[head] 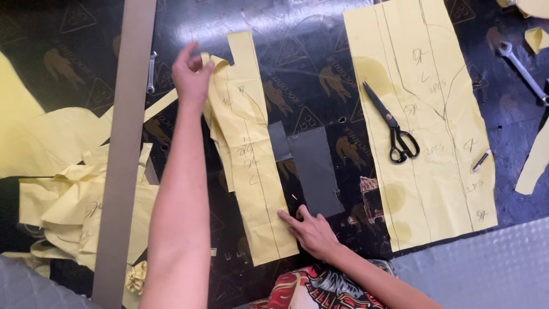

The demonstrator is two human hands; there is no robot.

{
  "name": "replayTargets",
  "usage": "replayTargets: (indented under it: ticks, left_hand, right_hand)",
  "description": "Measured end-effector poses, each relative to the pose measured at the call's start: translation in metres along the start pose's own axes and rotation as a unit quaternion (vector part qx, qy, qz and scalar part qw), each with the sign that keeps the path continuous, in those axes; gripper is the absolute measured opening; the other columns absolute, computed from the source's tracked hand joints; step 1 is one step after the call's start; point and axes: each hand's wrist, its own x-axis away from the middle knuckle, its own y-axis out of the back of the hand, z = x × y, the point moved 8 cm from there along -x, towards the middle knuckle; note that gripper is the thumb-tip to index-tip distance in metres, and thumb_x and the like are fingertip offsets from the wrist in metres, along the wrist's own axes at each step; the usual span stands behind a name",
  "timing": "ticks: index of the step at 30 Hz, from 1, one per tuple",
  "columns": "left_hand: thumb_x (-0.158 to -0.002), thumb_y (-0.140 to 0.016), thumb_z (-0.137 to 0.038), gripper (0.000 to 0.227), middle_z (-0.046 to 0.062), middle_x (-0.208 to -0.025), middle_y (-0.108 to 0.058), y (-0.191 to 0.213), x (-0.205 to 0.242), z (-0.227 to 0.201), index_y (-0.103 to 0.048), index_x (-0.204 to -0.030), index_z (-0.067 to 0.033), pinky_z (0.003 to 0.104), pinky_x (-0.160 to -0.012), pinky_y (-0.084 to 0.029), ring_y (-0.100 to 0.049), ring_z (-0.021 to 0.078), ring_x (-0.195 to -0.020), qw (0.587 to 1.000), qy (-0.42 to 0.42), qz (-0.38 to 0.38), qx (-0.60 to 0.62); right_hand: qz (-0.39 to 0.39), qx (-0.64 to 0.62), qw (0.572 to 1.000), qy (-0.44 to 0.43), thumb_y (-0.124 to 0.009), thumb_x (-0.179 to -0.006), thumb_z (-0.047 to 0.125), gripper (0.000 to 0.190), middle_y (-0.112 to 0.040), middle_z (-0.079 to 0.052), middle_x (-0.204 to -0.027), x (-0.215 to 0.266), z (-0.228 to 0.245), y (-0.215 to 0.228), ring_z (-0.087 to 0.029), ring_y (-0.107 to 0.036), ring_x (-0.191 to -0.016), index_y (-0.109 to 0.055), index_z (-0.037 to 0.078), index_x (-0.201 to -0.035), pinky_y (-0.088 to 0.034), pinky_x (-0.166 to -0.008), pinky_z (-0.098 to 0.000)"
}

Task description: The person uses shears to cut along marked lines on large sheets of yellow paper laid on a black table. They repeatedly cut strips and shapes, then move the cut pieces aside to continue cutting the remaining paper. The process continues with multiple sheets and cutouts accumulating on the table.

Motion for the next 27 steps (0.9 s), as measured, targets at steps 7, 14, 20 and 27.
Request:
replayTargets:
  ticks: [7,14,20,27]
  left_hand:
    - [-0.096,-0.075,-0.001,0.056,0.013,-0.135,-0.071,0.010,-0.032,-0.061,-0.056,-0.147,-0.0074,0.037,-0.102,-0.060,-0.071,0.0258,-0.119,0.980,-0.182,0.024,-0.071]
    - [-0.102,-0.063,-0.005,0.065,0.022,-0.156,-0.042,0.043,-0.001,-0.012,-0.034,-0.160,-0.0074,0.047,-0.118,-0.037,-0.045,0.0402,-0.143,0.950,-0.086,-0.084,-0.288]
    - [-0.087,-0.065,-0.064,0.093,0.023,-0.165,-0.008,-0.041,0.203,0.042,-0.026,-0.161,-0.0233,0.082,-0.110,0.002,0.004,0.0491,-0.153,0.888,0.011,0.038,-0.458]
    - [-0.099,-0.040,-0.071,0.080,0.015,-0.175,0.004,-0.073,0.208,0.038,-0.024,-0.167,-0.0309,0.081,-0.110,0.018,0.016,0.0469,-0.156,0.871,0.026,0.102,-0.480]
  right_hand:
    - [0.013,0.002,1.000,0.009,-0.055,-0.100,0.028,0.054,-0.051,-0.009,-0.104,-0.002,0.000,0.003,-0.025,-0.057,-0.079,-0.044,0.030,-0.152,-0.041,-0.070,-0.0413]
    - [0.017,-0.017,1.000,0.020,-0.056,-0.099,0.028,0.057,-0.051,-0.010,-0.105,-0.002,-0.005,0.001,-0.026,-0.058,-0.076,-0.042,0.029,-0.154,-0.042,-0.069,-0.0414]
    - [-0.096,-0.195,0.974,-0.064,-0.060,-0.097,0.019,0.057,-0.051,-0.013,-0.101,0.005,-0.032,0.016,-0.035,-0.060,-0.079,-0.045,0.025,-0.152,-0.050,-0.068,-0.0466]
    - [-0.192,-0.200,0.956,-0.095,-0.060,-0.094,0.011,0.050,-0.052,-0.015,-0.105,0.031,-0.077,0.043,-0.037,-0.063,-0.080,-0.053,0.019,-0.143,-0.052,-0.067,-0.0468]
